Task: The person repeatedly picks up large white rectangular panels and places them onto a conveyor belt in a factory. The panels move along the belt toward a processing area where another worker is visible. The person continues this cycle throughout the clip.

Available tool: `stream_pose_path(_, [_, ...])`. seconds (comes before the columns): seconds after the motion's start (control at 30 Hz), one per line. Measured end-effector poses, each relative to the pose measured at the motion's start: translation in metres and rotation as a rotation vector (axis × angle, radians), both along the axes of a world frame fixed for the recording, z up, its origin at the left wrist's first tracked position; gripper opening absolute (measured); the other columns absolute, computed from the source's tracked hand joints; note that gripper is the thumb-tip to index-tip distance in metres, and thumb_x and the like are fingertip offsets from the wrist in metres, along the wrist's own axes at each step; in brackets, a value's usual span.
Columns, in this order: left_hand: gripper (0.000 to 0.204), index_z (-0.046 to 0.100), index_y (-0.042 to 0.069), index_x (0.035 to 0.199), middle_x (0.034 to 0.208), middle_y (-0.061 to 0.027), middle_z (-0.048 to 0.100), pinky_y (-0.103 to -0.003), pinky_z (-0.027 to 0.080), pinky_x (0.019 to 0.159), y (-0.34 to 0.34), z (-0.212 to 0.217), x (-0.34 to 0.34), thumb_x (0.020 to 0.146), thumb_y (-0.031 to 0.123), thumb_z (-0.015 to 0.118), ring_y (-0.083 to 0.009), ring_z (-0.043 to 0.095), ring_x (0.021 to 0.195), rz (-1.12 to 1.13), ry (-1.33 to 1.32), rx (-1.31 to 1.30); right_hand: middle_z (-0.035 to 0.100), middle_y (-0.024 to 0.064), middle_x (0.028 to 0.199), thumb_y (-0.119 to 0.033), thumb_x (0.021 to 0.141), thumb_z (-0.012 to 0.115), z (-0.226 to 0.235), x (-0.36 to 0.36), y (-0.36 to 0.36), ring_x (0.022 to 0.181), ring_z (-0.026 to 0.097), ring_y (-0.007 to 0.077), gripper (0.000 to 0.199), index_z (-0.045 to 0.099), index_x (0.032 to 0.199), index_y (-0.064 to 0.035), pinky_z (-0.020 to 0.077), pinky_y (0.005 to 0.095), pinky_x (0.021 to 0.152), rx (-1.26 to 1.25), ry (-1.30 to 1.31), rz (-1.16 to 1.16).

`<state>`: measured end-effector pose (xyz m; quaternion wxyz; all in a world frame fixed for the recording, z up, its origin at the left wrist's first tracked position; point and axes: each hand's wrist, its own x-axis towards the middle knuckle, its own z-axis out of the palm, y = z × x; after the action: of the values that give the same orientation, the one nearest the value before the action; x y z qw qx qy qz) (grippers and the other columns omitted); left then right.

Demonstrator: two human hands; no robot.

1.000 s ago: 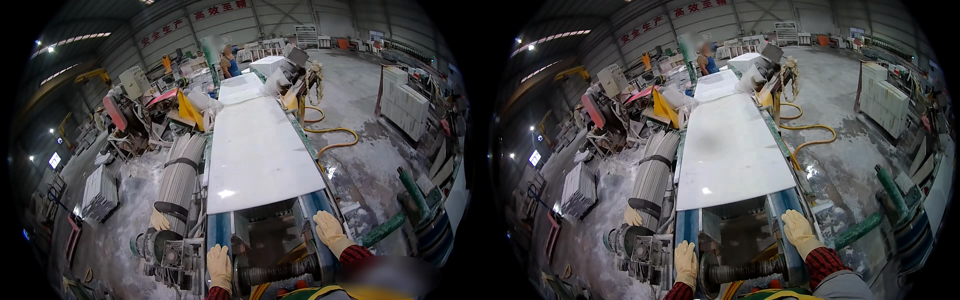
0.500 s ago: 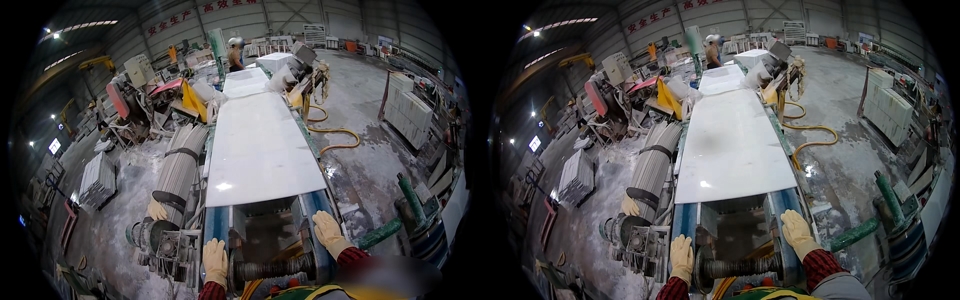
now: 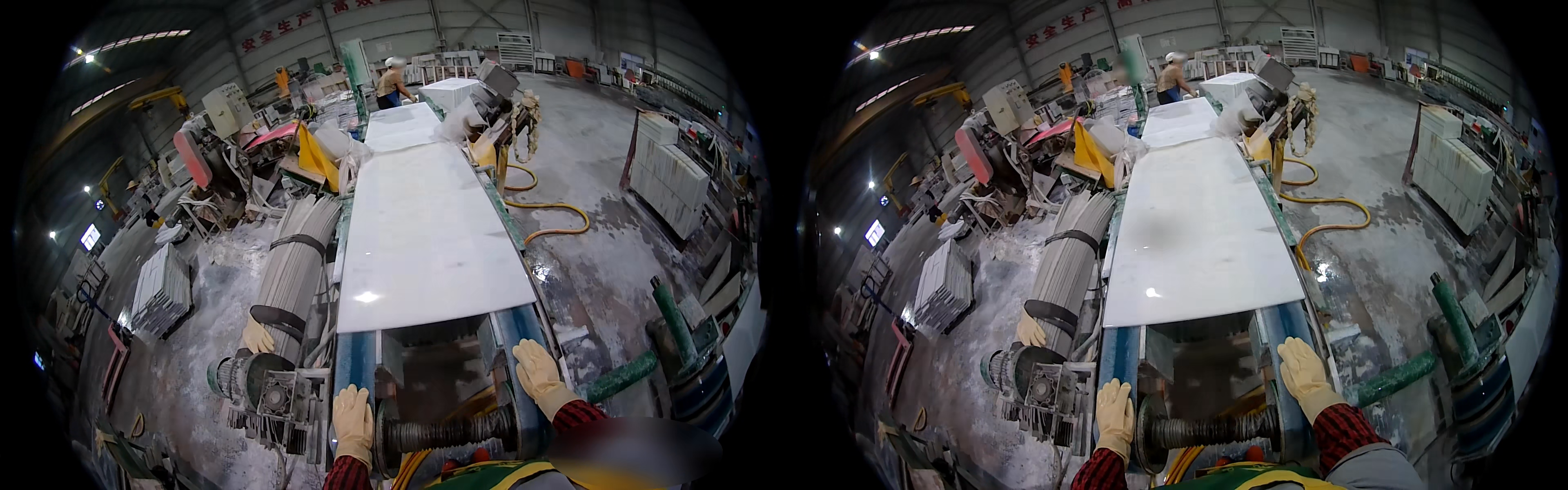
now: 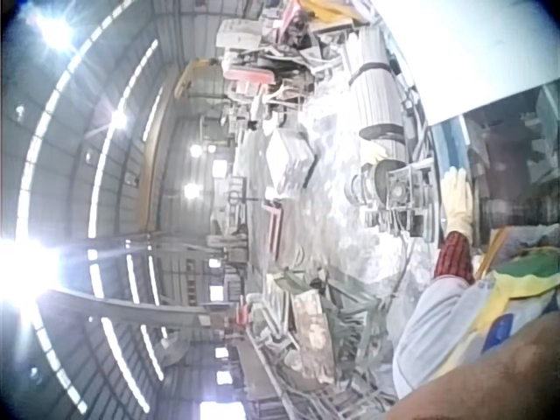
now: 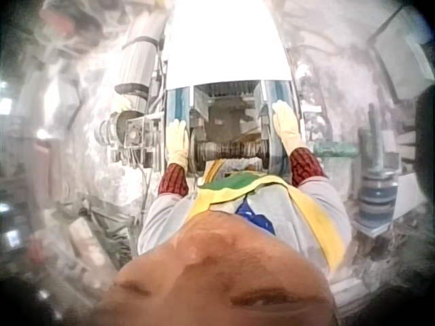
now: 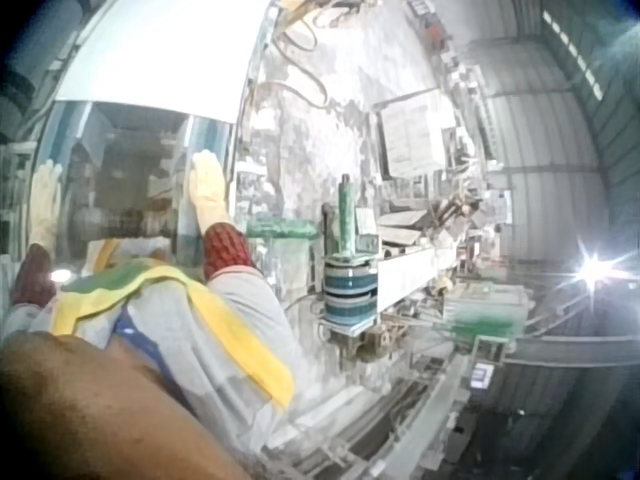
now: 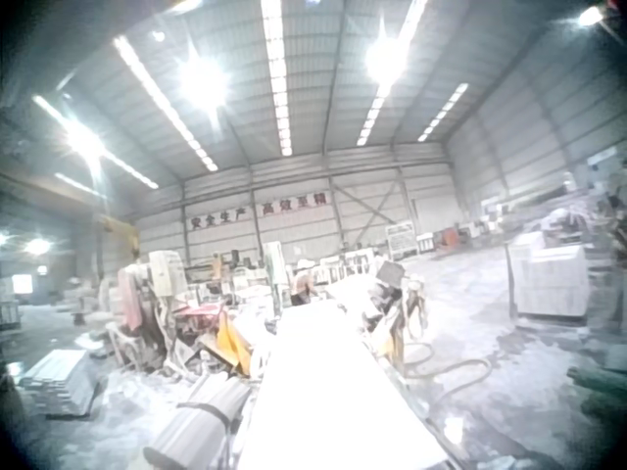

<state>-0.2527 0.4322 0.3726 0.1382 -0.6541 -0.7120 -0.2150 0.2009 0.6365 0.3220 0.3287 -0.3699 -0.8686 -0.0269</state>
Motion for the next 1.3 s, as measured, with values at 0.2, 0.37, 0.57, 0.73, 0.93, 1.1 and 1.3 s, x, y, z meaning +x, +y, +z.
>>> stream_pose_path(0.2, [0.034, 0.069, 0.004, 0.123, 0.121, -0.0194, 0.064, -0.052, 0.048, 0.101, -0.003, 0.000, 0.000, 0.089, 0.006, 0.072, -0.0412, 0.059, 0.113, -0.002, -0.007, -0.013, 0.068, 0.0306, 0.142, -0.002, 0.090, 0.073, 0.013, -0.003, -0.005, 0.134, 0.065, 0.0525, 0.054, 0.063, 0.143, -0.0020, 0.0500, 0.0588, 0.121, -0.079, -0.017, 0.017])
stream_pose_path(0.37, [0.035, 0.069, 0.003, 0.124, 0.125, -0.0212, 0.065, -0.053, 0.048, 0.103, -0.005, -0.003, -0.001, 0.090, 0.006, 0.072, -0.0425, 0.059, 0.116, -0.013, -0.007, 0.000, 0.069, 0.0302, 0.137, -0.001, 0.090, 0.072, 0.022, -0.004, -0.008, 0.129, 0.066, 0.0528, 0.052, 0.063, 0.140, -0.0016, 0.0509, 0.0594, 0.120, -0.087, -0.004, 0.027])
stream_pose_path(0.57, [0.038, 0.070, 0.003, 0.131, 0.139, -0.0264, 0.067, -0.056, 0.046, 0.114, -0.013, -0.016, -0.010, 0.093, 0.006, 0.073, -0.0469, 0.060, 0.128, 0.024, -0.047, -0.033, 0.069, 0.0226, 0.131, -0.007, 0.090, 0.069, 0.032, -0.014, -0.011, 0.126, 0.064, 0.0442, 0.037, 0.069, 0.127, -0.0025, 0.0510, 0.0518, 0.116, -0.061, -0.002, -0.007])
stream_pose_path(0.73, [0.030, 0.070, 0.001, 0.125, 0.138, -0.0274, 0.069, -0.057, 0.049, 0.110, 0.005, -0.005, 0.007, 0.095, 0.002, 0.071, -0.0498, 0.062, 0.123, -0.091, -0.128, 0.062, 0.069, 0.0255, 0.137, -0.009, 0.093, 0.065, 0.036, -0.003, -0.014, 0.131, 0.063, 0.0465, 0.036, 0.071, 0.128, -0.0039, 0.0497, 0.0513, 0.119, -0.307, -0.038, -0.127])
stream_pose_path(0.93, [0.036, 0.070, -0.003, 0.145, 0.149, -0.0323, 0.065, -0.060, 0.046, 0.122, -0.031, 0.002, 0.013, 0.113, 0.012, 0.063, -0.0503, 0.060, 0.140, -0.055, -0.001, -0.085, 0.067, 0.0231, 0.149, -0.009, 0.095, 0.065, 0.010, -0.012, 0.001, 0.144, 0.060, 0.0421, 0.041, 0.071, 0.136, -0.0049, 0.0480, 0.0480, 0.124, -0.333, -0.055, -0.069])
stream_pose_path(1.1, [0.036, 0.070, -0.003, 0.145, 0.148, -0.0321, 0.066, -0.060, 0.046, 0.122, -0.029, 0.002, 0.026, 0.113, 0.012, 0.063, -0.0503, 0.061, 0.140, -0.150, -0.025, -0.031, 0.067, 0.0230, 0.143, -0.008, 0.092, 0.066, 0.005, -0.001, -0.018, 0.135, 0.062, 0.0443, 0.040, 0.069, 0.132, -0.0036, 0.0508, 0.0519, 0.118, -0.264, -0.002, -0.103])
stream_pose_path(1.3, [0.036, 0.070, -0.003, 0.145, 0.148, -0.0320, 0.066, -0.060, 0.047, 0.122, -0.028, 0.006, 0.023, 0.113, 0.012, 0.063, -0.0504, 0.061, 0.139, -0.166, -0.006, -0.036, 0.067, 0.0214, 0.138, -0.004, 0.089, 0.068, -0.009, -0.008, -0.021, 0.129, 0.063, 0.0423, 0.042, 0.067, 0.130, -0.0029, 0.0537, 0.0501, 0.114, -0.083, 0.152, -0.089])
